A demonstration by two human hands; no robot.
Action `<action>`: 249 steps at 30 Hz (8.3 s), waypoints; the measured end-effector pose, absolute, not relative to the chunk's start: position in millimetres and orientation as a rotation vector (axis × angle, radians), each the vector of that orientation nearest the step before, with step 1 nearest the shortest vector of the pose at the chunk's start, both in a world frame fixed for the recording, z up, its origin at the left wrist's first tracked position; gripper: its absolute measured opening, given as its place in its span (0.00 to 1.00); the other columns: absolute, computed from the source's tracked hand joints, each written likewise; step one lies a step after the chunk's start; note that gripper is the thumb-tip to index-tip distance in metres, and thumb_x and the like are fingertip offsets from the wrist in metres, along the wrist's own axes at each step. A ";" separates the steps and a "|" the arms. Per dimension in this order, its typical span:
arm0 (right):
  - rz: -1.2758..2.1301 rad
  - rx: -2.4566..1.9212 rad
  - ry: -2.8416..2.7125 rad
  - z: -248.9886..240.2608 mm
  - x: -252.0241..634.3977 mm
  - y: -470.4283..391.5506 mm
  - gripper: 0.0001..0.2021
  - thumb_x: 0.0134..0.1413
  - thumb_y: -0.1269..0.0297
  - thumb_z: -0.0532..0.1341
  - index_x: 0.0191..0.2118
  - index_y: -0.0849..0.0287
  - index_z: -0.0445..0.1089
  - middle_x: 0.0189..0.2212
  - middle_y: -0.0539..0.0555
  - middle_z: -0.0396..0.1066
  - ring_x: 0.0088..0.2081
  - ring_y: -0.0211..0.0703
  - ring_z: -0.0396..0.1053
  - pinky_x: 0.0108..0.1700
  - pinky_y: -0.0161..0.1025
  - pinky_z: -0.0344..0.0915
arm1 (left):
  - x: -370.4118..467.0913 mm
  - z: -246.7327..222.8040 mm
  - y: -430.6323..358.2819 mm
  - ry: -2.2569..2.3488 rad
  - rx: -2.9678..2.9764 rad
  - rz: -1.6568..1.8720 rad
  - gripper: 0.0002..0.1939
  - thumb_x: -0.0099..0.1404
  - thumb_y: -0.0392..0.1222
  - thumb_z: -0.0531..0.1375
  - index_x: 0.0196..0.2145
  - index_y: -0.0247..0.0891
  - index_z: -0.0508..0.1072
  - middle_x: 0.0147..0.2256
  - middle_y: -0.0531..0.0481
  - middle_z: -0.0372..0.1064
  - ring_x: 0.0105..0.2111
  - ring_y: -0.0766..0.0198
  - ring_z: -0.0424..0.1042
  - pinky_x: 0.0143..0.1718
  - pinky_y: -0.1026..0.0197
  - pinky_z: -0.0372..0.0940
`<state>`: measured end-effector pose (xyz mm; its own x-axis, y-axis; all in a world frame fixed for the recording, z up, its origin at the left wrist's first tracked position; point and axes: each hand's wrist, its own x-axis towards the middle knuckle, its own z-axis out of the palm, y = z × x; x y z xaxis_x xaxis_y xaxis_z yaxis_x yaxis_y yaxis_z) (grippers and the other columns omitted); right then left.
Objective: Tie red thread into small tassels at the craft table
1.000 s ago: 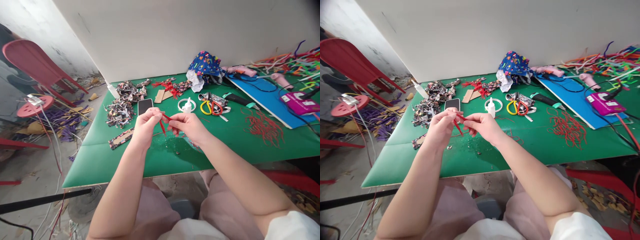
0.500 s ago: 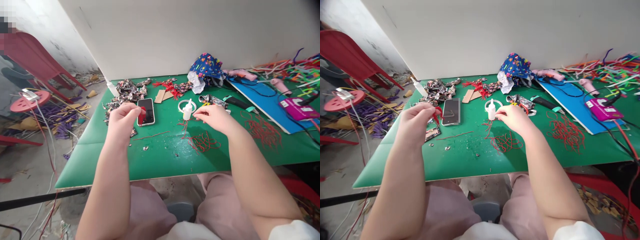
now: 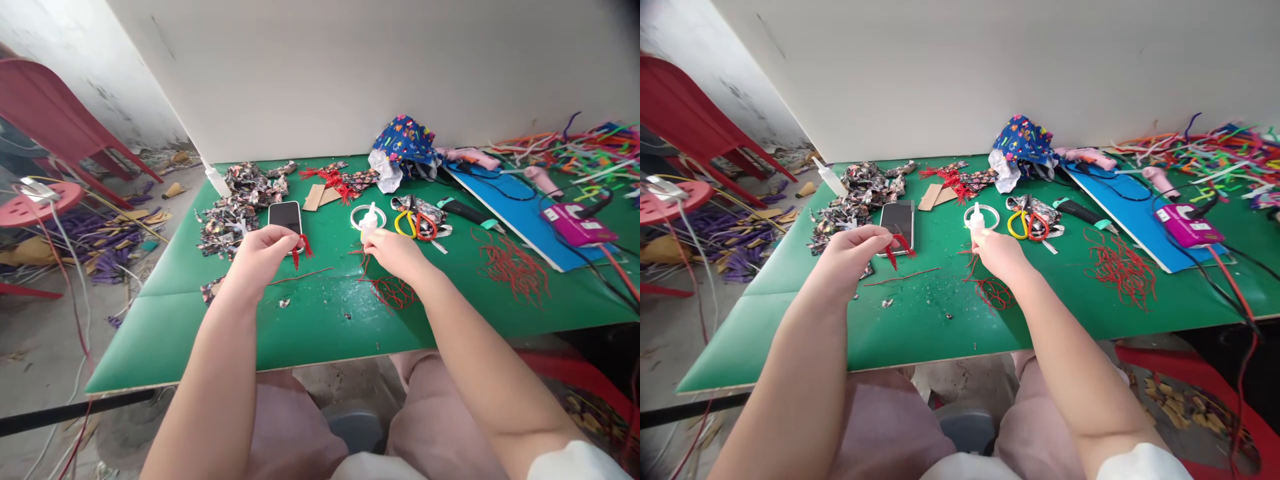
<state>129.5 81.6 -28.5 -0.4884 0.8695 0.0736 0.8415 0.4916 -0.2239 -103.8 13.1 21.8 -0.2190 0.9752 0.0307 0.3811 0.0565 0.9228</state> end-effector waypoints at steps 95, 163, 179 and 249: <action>0.883 -1.271 -2.239 -49.7 75.6 52.3 0.08 0.52 0.64 0.56 0.28 0.57 0.71 0.25 0.50 0.72 0.26 0.37 0.66 0.31 0.35 0.58 | -144.0 -21.2 -33.3 1.853 2.272 0.426 0.15 0.60 0.40 0.49 0.28 0.38 0.76 0.32 0.46 0.70 0.34 0.59 0.68 0.38 0.59 0.61; -0.046 -1.040 -2.480 -59.7 62.8 44.9 0.06 0.53 0.72 0.54 0.31 0.60 0.67 0.30 0.55 0.69 0.35 0.43 0.66 0.38 0.37 0.61 | -106.0 6.8 12.2 1.807 1.398 1.423 0.08 0.52 0.39 0.56 0.22 0.36 0.74 0.19 0.54 0.67 0.20 0.70 0.62 0.22 0.66 0.55; 0.763 -1.062 -2.043 5.8 88.7 31.5 0.05 0.49 0.68 0.58 0.32 0.56 0.70 0.28 0.48 0.73 0.30 0.38 0.71 0.35 0.36 0.66 | -77.7 7.5 7.0 1.401 1.043 1.220 0.09 0.53 0.41 0.57 0.20 0.38 0.74 0.24 0.51 0.71 0.27 0.67 0.65 0.32 0.65 0.58; 1.010 -1.072 -2.107 -2.1 74.8 24.9 0.08 0.57 0.61 0.53 0.32 0.57 0.67 0.26 0.49 0.71 0.28 0.37 0.67 0.30 0.34 0.59 | -66.3 -5.0 8.3 1.158 0.592 1.596 0.09 0.51 0.44 0.62 0.27 0.35 0.74 0.29 0.51 0.72 0.28 0.69 0.68 0.32 0.66 0.62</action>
